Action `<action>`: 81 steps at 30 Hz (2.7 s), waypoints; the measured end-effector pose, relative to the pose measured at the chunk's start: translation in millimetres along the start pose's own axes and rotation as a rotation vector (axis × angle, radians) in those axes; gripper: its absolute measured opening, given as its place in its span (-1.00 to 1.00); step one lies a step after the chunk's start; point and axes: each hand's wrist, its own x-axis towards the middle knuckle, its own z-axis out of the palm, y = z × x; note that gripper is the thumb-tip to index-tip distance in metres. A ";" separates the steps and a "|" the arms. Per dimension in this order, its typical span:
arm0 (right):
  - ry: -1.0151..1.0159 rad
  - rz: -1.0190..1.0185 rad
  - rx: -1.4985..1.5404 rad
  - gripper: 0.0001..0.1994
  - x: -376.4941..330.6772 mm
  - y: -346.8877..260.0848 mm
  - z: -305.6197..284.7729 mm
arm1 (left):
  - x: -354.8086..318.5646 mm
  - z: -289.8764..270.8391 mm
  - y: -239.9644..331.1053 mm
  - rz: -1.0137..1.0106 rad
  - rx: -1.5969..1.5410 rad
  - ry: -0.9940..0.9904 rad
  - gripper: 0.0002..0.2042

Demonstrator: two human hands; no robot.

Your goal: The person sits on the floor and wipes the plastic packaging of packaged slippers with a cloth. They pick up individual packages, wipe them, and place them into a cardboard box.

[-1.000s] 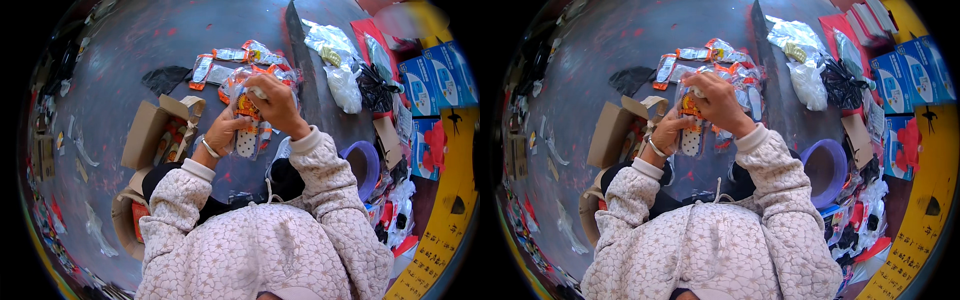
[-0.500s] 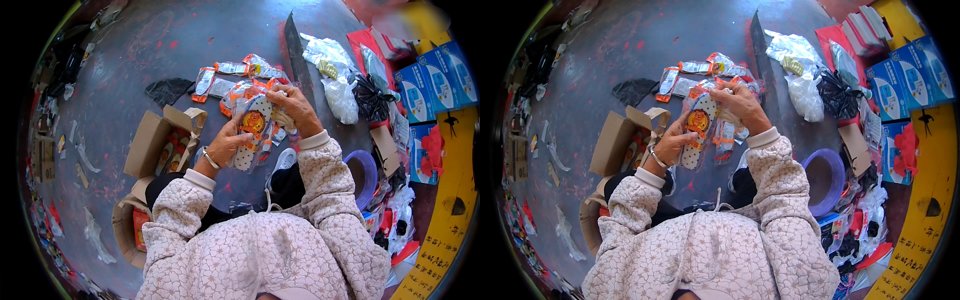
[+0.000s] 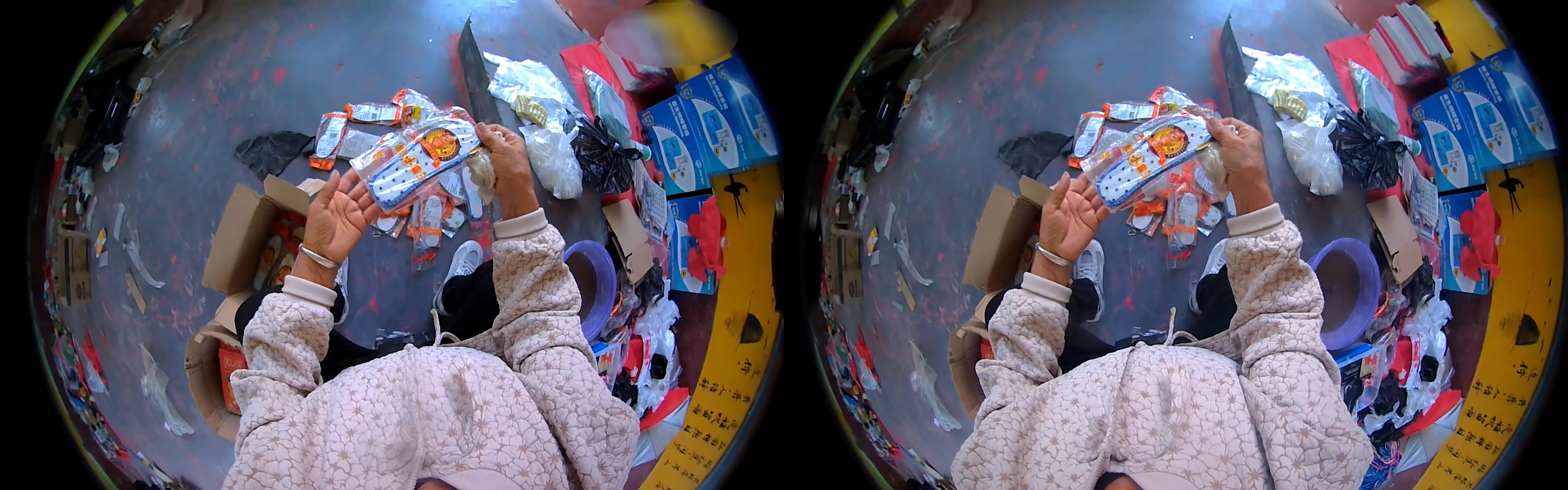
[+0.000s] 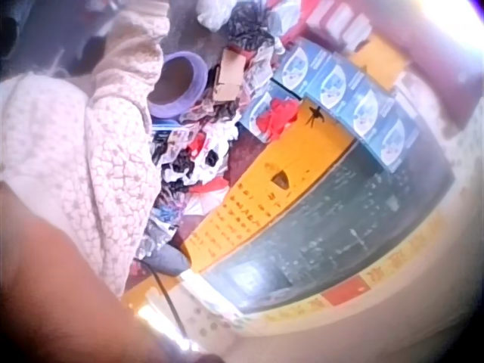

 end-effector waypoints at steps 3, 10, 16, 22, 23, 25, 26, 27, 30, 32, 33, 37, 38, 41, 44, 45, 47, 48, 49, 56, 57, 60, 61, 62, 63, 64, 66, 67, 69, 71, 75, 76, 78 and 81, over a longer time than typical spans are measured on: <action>0.004 -0.060 0.037 -0.87 -5.3 6.3 11.3 | 0.5 0.8 -12.5 0.005 -0.008 -0.019 -0.35; 0.009 -0.171 -0.056 -0.88 -15.7 20.5 19.8 | -4.9 6.1 -0.4 0.113 -0.181 -0.139 -0.45; 0.029 -0.142 0.188 -0.87 -44.5 18.8 47.3 | 0.5 -5.8 -12.3 0.258 -0.164 -0.154 -0.52; 0.021 -0.060 0.077 -0.84 -69.4 55.5 78.5 | 12.4 -16.1 -22.1 0.298 -0.091 -0.008 -0.60; -0.026 -0.060 -0.016 -0.83 -76.1 58.0 83.0 | 11.0 -12.6 -20.5 0.297 -0.105 0.007 -0.61; -0.144 -0.046 -0.065 -0.78 -79.8 70.3 83.5 | 8.9 -2.3 -18.8 0.291 -0.142 0.025 -0.62; -0.212 -0.043 -0.110 -0.76 -79.9 72.2 81.5 | 11.4 -11.1 -17.4 0.298 -0.230 0.024 -0.61; -0.281 -0.035 -0.152 -0.74 -79.1 73.6 80.0 | 13.9 -19.5 -15.9 0.314 -0.203 0.100 -0.62; -0.386 0.253 -0.198 -0.69 -61.5 45.0 65.2 | 15.9 -19.6 -11.7 0.323 -0.197 0.322 -0.67; -0.364 0.258 -0.271 -0.69 -51.1 33.2 60.5 | 13.0 -17.5 -9.0 0.308 -0.161 0.261 -0.68; -0.389 0.166 -0.318 -0.71 -48.3 30.8 60.3 | 12.3 -16.1 -10.2 0.292 -0.146 0.228 -0.69; -0.353 0.009 -0.244 -0.85 -39.6 33.3 58.4 | 10.2 -11.5 -16.3 0.285 -0.066 0.239 -0.68; -0.264 0.052 -0.256 -0.88 -37.4 28.6 53.5 | 8.6 -10.2 -16.6 0.286 -0.048 0.238 -0.68; -0.046 0.094 0.004 -0.95 -15.0 16.5 24.7 | 7.3 -16.4 -2.1 0.316 -0.135 0.276 -0.68; 0.073 -0.045 0.020 -0.92 -15.0 2.3 22.8 | 7.7 -12.2 -6.7 0.295 -0.154 0.255 -0.67; 0.044 -0.222 -0.113 -0.92 -29.3 -3.6 39.1 | 8.1 -11.4 -10.8 0.282 -0.139 0.250 -0.67; 0.002 -0.566 -0.383 -0.91 -59.9 -5.2 73.2 | 8.4 -7.4 -19.9 0.181 -0.153 0.158 -0.67; -0.086 -0.761 -0.521 -0.90 -66.8 6.7 83.8 | 8.4 -9.2 -24.1 0.133 -0.173 0.113 -0.67; -0.178 -0.960 -0.658 -0.89 -67.9 17.7 89.0 | 9.2 -10.6 -25.3 0.088 -0.192 0.064 -0.66; 0.160 -0.604 -0.802 -0.90 -18.2 32.6 29.5 | -4.0 7.0 -17.1 0.059 0.053 0.161 -0.69; 0.227 -0.554 -0.709 -0.90 -17.0 22.0 32.1 | -5.2 9.0 -15.8 0.052 0.112 0.151 -0.69; 0.097 -0.784 -0.659 -0.90 -56.9 -3.5 68.6 | -3.0 1.6 -27.5 0.033 0.229 0.168 -0.66; -0.052 -0.884 -0.609 -0.88 -67.8 2.2 76.4 | -2.7 4.4 -28.3 -0.004 0.292 0.150 -0.65; -0.154 -0.993 -0.706 -0.86 -69.3 10.5 84.7 | -3.1 -7.7 -28.7 -0.045 0.309 0.082 -0.64; -0.257 -1.099 -0.803 -0.84 -68.8 18.8 86.8 | -5.4 -3.7 -29.6 -0.053 0.347 0.072 -0.63; -0.209 -1.076 -0.785 -0.83 -63.4 22.9 82.3 | -10.7 2.9 -30.7 -0.061 0.385 0.062 -0.61; -0.111 -1.029 -0.762 -0.81 -40.8 22.5 68.7 | -20.0 10.0 -33.5 -0.108 0.472 0.000 -0.57; 0.038 -0.952 -0.866 -0.83 -30.7 16.9 61.5 | -23.3 10.8 -33.9 -0.148 0.466 -0.015 -0.56; 0.280 -1.005 -0.850 -0.85 -0.4 11.1 46.6 | -26.9 12.1 -34.5 -0.222 0.449 -0.044 -0.54; 0.319 -0.855 -0.686 -0.83 -1.8 0.9 36.5 | -25.3 12.3 -34.1 -0.201 0.483 0.057 -0.52; 0.158 -0.919 -0.595 -0.84 -34.1 -14.7 54.3 | -22.8 16.1 -34.7 -0.234 0.469 0.017 -0.51; 0.038 -1.003 -0.648 -0.85 -42.8 -11.6 64.0 | -23.4 17.3 -36.1 -0.248 0.463 -0.007 -0.50; -0.148 -1.077 -0.805 -0.85 -35.7 8.0 63.9 | -25.6 20.2 -33.5 -0.294 0.401 -0.035 -0.52; 0.171 -0.924 -1.031 -0.87 -2.8 23.5 38.2 | -29.6 12.5 -30.4 -0.290 0.437 0.009 -0.50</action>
